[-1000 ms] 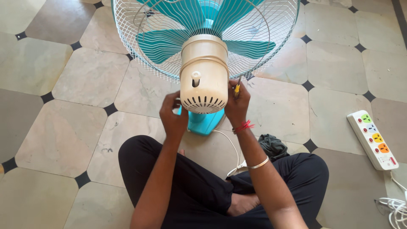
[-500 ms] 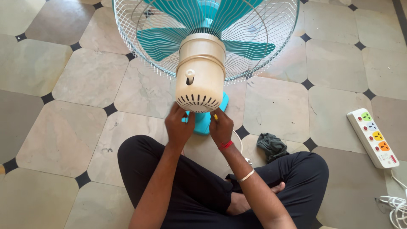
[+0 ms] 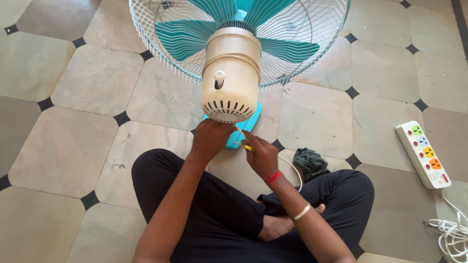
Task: The person sits on the floor and uses a yellow screwdriver to tighten screws on the front grill and the motor housing of a teal and white pedestal fan. They manipulate the fan's position to access different screws and secure the components.
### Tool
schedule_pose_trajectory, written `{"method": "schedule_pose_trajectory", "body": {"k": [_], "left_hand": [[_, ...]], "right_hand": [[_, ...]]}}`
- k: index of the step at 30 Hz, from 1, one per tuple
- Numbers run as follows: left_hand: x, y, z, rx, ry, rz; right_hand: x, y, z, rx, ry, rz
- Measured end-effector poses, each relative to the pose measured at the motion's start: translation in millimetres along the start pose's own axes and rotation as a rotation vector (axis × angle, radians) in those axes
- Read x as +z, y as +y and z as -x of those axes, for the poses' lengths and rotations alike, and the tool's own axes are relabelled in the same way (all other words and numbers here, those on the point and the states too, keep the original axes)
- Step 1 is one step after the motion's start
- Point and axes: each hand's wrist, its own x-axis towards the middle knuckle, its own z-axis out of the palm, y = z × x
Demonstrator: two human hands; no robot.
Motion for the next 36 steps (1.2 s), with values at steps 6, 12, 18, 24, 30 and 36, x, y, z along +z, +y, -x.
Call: {"method": "schedule_pose_trajectory", "body": {"k": [6, 12, 18, 24, 30, 36], "left_hand": [[-31, -11, 0, 0.018, -0.113, -0.127], [-53, -14, -4, 0.1, -0.028, 0.054], [-44, -4, 4, -0.048, 0.313, 0.246], [-34, -5, 2, -0.199, 0.501, 0.564], [-29, -18, -6, -0.382, 0.55, 0.702], [-27, -29, -15, -0.388, 0.504, 0.73]], "right_hand": [[-47, -16, 9, -0.067, -0.122, 0.111], [-84, -54, -7, -0.165, 0.007, 0.196], [-90, -105, -46, -0.292, 0.047, 0.162], [-70, -131, -66, -0.081, -0.33, -0.082], [-60, -118, -56, 0.023, -0.295, -0.078], [-82, -139, -90, -0.206, -0.016, 0.019]]}}
